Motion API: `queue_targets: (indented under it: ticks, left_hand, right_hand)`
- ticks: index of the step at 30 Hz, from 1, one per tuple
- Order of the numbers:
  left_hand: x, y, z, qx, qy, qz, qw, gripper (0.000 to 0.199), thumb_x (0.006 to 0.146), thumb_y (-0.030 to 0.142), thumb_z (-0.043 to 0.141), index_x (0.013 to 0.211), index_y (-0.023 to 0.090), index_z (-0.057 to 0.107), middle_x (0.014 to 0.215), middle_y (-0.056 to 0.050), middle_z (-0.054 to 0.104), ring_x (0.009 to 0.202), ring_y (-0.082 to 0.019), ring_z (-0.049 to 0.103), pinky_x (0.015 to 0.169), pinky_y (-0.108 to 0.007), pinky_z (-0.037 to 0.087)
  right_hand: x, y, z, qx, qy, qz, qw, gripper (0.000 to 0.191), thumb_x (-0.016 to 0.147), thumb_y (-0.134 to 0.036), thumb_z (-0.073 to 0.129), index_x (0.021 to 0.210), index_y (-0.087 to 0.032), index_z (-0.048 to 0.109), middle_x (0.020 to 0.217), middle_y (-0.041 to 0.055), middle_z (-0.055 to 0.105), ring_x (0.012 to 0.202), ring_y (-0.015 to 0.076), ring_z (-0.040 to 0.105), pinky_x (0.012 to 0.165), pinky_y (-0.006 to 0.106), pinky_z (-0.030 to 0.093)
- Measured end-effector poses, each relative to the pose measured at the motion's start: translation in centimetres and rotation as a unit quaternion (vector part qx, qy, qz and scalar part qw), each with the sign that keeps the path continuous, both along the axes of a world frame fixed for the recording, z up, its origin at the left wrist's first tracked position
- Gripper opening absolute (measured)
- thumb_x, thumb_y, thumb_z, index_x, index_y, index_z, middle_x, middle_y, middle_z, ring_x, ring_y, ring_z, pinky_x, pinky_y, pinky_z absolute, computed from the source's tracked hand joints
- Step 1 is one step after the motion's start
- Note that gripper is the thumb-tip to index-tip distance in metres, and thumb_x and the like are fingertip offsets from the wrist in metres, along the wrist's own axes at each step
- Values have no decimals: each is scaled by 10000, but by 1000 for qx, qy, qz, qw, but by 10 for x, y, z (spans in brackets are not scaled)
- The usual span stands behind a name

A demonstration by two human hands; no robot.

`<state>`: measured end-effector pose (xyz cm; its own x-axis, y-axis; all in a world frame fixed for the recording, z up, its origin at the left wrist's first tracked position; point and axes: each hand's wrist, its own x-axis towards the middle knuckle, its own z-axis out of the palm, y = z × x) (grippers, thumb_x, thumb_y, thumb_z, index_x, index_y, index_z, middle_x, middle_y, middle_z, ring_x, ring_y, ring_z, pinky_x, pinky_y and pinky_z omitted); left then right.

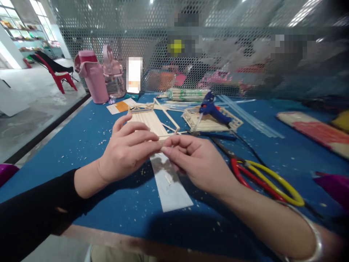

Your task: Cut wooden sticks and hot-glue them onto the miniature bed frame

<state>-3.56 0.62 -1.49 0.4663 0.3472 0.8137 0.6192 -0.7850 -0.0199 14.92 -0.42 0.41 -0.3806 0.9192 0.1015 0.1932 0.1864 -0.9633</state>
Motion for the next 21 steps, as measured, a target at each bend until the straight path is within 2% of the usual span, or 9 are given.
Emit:
queue_targets:
  ticks: [4,7,8,9,10,11,12,16,21]
  left_hand:
    - [2,-7,2,46,29,2,999,199,806,173,624,973,275,659,888,11,736,856,-170,604,1000,-407,326]
    - [4,-9,5,39,13,-10,999,175,794,162,624,938,256,657,857,8,733,818,-167,608,959,-401,361]
    - [4,-9,7,19,-12,-9,1000,140,798,163,613,907,241,653,839,-2,727,804,-167,608,917,-386,396]
    - [4,-8,7,-13,-49,-4,999,102,807,166,593,875,222,646,818,-15,717,790,-165,607,860,-360,432]
    - [4,-6,8,-53,-94,7,994,81,820,170,567,847,204,636,798,-28,706,768,-160,605,790,-329,460]
    - [3,-4,8,-97,-141,21,985,86,834,180,541,828,189,626,783,-37,694,741,-154,601,719,-299,474]
    - [2,-2,7,-141,-183,38,972,106,846,195,519,820,178,620,774,-42,684,711,-146,595,659,-276,474]
    - [0,4,3,-246,-247,69,935,146,849,247,510,830,156,623,755,-43,666,610,-121,549,549,-244,446]
    - [2,4,1,-276,-257,31,926,125,827,223,524,803,158,629,737,-33,666,621,-115,551,574,-244,451]
  right_hand:
    - [1,-4,6,-92,32,19,995,202,764,-372,588,788,-175,552,457,-91,446,374,47,361,357,167,265]
    - [20,11,16,-55,-65,58,995,263,751,-429,587,823,-176,596,503,-48,541,408,76,435,398,200,339]
    - [32,22,20,-3,-128,42,991,279,749,-435,584,851,-177,618,555,-21,592,455,96,488,441,222,383]
    - [45,35,22,80,-184,-37,979,286,760,-443,559,850,-182,633,615,0,624,515,114,532,494,243,421]
    - [60,50,24,156,-249,-150,944,293,804,-431,495,874,-186,640,711,27,659,607,134,576,568,264,450]
    - [74,66,24,191,-338,-238,891,296,830,-399,449,933,-199,642,821,45,683,711,158,610,631,285,464]
    - [88,82,22,192,-374,-267,867,289,806,-349,484,980,-180,642,909,86,687,792,201,619,671,323,463]
    - [118,128,4,178,-451,-290,825,417,624,-213,656,1027,-109,640,993,199,670,867,317,615,714,400,444]
    - [124,138,-13,198,-452,-322,808,455,730,-302,603,1141,-107,587,990,222,669,835,332,630,698,402,435]
